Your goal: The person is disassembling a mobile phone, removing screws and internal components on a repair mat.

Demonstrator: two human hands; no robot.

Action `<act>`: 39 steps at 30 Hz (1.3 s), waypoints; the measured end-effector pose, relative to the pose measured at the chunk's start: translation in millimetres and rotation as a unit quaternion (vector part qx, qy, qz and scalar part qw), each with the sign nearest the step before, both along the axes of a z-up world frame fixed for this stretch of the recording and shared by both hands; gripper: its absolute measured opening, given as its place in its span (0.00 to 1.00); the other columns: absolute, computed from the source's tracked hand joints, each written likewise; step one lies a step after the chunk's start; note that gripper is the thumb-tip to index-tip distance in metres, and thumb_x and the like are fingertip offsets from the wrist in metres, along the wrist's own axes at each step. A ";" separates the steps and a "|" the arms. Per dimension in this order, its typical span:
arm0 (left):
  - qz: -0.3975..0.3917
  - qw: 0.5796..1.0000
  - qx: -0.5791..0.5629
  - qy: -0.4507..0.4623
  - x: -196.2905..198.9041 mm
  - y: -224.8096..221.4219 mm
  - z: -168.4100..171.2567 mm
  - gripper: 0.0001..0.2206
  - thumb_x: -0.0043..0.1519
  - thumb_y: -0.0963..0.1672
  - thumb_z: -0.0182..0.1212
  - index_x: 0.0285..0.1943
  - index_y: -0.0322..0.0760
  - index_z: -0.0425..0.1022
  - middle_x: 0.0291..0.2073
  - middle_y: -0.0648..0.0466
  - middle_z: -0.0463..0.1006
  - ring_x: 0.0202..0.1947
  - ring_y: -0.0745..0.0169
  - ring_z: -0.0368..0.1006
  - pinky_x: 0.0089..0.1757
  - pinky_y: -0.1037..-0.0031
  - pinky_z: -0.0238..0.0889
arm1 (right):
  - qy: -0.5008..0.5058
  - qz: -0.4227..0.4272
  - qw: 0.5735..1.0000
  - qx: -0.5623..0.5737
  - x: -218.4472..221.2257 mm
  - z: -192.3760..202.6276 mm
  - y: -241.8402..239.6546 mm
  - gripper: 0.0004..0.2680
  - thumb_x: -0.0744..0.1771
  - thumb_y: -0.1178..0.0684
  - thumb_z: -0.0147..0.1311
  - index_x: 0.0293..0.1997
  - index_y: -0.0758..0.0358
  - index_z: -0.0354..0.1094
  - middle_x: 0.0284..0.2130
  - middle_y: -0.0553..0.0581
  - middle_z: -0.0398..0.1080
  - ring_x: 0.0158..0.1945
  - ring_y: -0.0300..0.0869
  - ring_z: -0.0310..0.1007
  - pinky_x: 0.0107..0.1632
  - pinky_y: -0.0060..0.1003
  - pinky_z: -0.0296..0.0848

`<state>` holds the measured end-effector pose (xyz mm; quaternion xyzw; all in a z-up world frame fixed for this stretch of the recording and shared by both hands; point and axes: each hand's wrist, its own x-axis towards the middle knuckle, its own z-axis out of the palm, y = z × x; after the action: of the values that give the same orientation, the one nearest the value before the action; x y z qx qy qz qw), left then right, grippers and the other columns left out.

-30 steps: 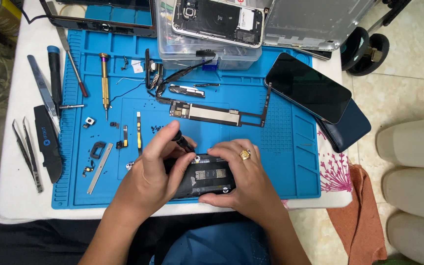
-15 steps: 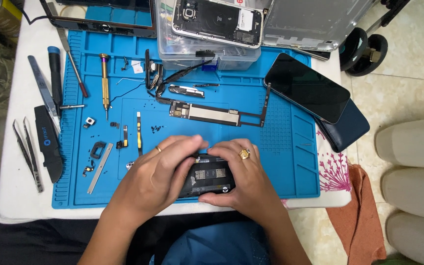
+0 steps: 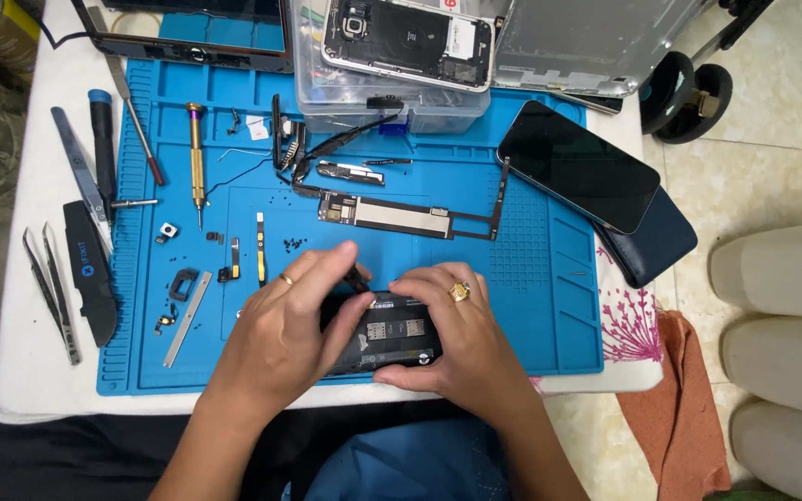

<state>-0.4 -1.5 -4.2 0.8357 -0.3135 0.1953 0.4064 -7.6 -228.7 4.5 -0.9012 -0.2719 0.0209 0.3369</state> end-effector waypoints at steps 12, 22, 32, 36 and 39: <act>0.128 0.985 -0.071 0.089 5.0 20.1 8.4 0.33 0.68 0.37 0.64 0.76 0.28 0.44 0.50 0.38 0.79 0.49 0.48 0.81 0.51 0.65 0.78 | 0.015 0.009 1.000 -0.026 -1.3 4.4 1.5 0.29 0.58 0.35 0.70 0.61 0.54 0.62 0.58 0.53 0.70 0.60 0.52 0.62 0.62 0.52 0.57; 0.183 0.961 -0.078 0.192 15.0 27.1 7.9 0.08 0.72 0.39 0.51 0.53 0.29 0.57 0.45 0.43 0.70 0.41 0.54 0.81 0.42 0.69 0.77 | -0.019 0.021 0.999 -0.024 -2.6 0.5 0.8 0.27 0.61 0.35 0.67 0.61 0.55 0.62 0.59 0.52 0.71 0.59 0.52 0.64 0.60 0.51 0.58; 0.144 0.957 -0.181 0.175 13.4 29.3 20.7 0.07 0.71 0.36 0.46 0.51 0.29 0.51 0.47 0.40 0.62 0.43 0.48 0.80 0.43 0.69 0.82 | -0.066 0.039 0.997 -0.017 -6.0 -4.5 0.1 0.23 0.63 0.39 0.67 0.59 0.56 0.63 0.60 0.56 0.69 0.59 0.55 0.65 0.61 0.56 0.61; 0.180 0.955 -0.130 0.196 5.7 42.3 35.1 0.04 0.72 0.39 0.43 0.52 0.31 0.54 0.38 0.45 0.71 0.36 0.51 0.80 0.38 0.65 0.76 | -0.097 0.047 0.994 -0.017 -6.7 -5.1 0.6 0.22 0.64 0.39 0.65 0.58 0.57 0.62 0.60 0.58 0.69 0.58 0.57 0.66 0.60 0.56 0.63; 0.207 0.935 0.007 0.287 -0.6 45.7 38.7 0.08 0.73 0.44 0.43 0.48 0.34 0.62 0.27 0.49 0.76 0.26 0.52 0.74 0.32 0.60 0.63 | -0.105 0.048 0.993 -0.021 -7.8 -6.6 0.9 0.21 0.65 0.39 0.65 0.58 0.57 0.62 0.60 0.58 0.69 0.58 0.57 0.65 0.60 0.57 0.64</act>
<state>-1.0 44.2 34.5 0.9053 -0.0043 0.0245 0.4240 -15.5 -227.9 -2.0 -0.8912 -0.3484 -0.0516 0.2859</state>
